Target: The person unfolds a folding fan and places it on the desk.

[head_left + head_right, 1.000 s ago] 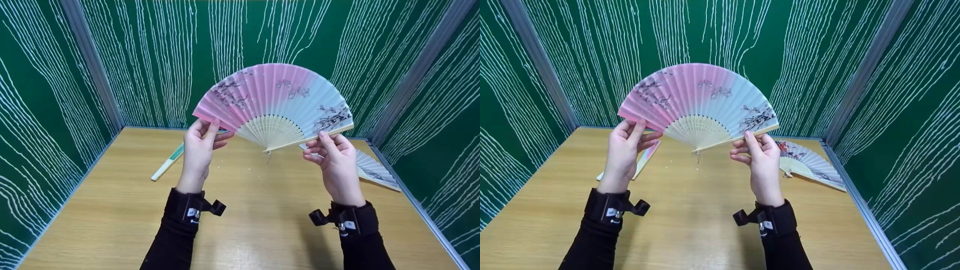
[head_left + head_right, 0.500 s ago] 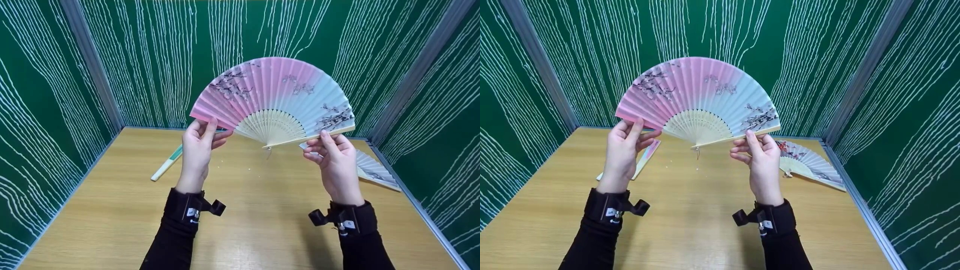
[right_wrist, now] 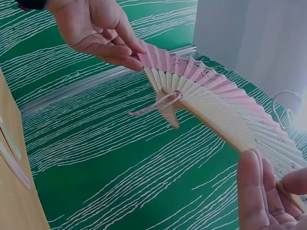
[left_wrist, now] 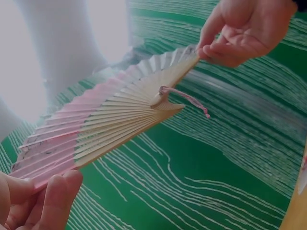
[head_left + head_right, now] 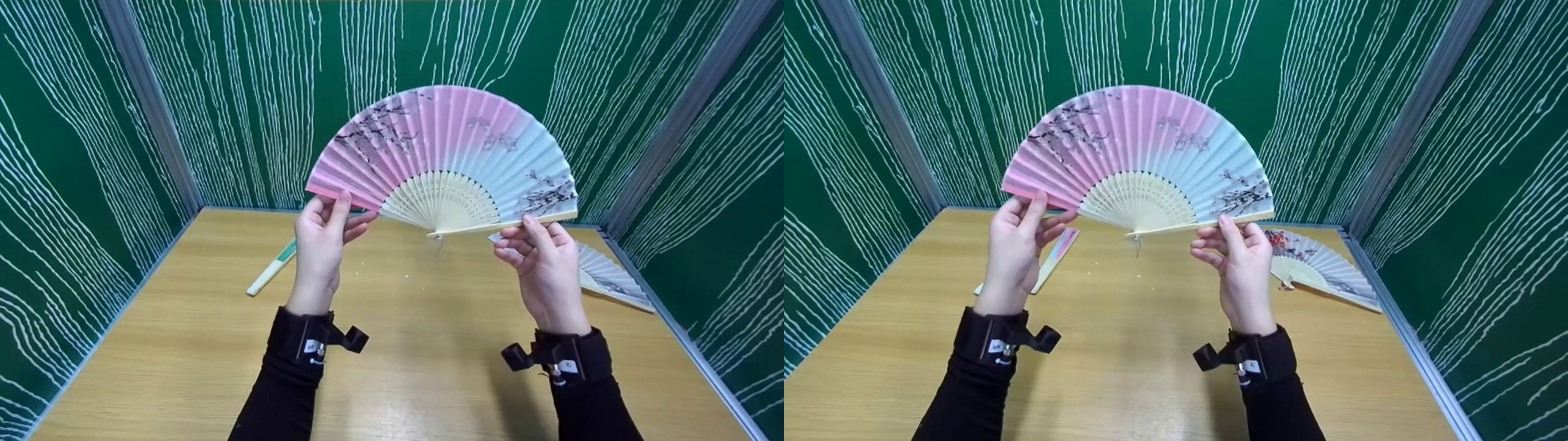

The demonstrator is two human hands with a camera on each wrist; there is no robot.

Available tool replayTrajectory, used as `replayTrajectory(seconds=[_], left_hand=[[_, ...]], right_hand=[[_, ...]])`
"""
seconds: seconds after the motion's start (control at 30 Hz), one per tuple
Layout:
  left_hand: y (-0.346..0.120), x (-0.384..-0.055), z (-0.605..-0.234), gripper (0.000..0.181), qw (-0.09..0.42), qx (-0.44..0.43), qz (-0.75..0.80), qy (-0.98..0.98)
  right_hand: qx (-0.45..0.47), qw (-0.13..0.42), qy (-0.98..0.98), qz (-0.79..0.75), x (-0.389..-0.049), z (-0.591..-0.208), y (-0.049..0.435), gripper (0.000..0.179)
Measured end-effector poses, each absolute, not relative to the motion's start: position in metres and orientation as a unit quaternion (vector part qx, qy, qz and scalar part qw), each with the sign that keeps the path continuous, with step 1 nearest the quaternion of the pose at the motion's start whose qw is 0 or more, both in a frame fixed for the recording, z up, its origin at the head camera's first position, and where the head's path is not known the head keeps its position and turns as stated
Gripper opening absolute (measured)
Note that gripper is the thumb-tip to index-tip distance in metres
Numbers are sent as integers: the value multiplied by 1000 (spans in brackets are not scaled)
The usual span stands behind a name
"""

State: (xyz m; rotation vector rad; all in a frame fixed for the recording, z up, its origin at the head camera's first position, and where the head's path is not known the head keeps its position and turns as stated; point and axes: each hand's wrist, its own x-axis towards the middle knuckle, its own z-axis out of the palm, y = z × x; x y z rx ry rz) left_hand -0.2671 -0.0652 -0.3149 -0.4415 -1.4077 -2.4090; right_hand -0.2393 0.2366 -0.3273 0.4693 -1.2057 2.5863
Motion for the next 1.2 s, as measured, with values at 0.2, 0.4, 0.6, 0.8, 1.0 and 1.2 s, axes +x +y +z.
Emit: replayTrajectory(seconds=[0.2, 0.4, 0.6, 0.8, 1.0, 1.2], left_hand=[[-63, -267, -314, 32, 165, -151, -848, -480], [-60, -265, -314, 31, 169, -141, -859, -463], [-59, -265, -315, 31, 162, -133, -871, -445], [-47, -269, -322, 32, 164, -112, -874, -444], [-11, -271, -340, 53, 121, -118, -867, -469], [1, -277, -358, 57, 110, -95, -872, -468]], right_hand=[[159, 150, -376, 901, -240, -329, 233, 18], [133, 194, -345, 909, -239, -330, 224, 23], [112, 212, -334, 912, -235, -330, 217, 24], [92, 200, -350, 910, -238, -335, 213, 24], [51, 173, -363, 914, -243, -345, 207, 26], [39, 116, -403, 907, -249, -360, 197, 25]])
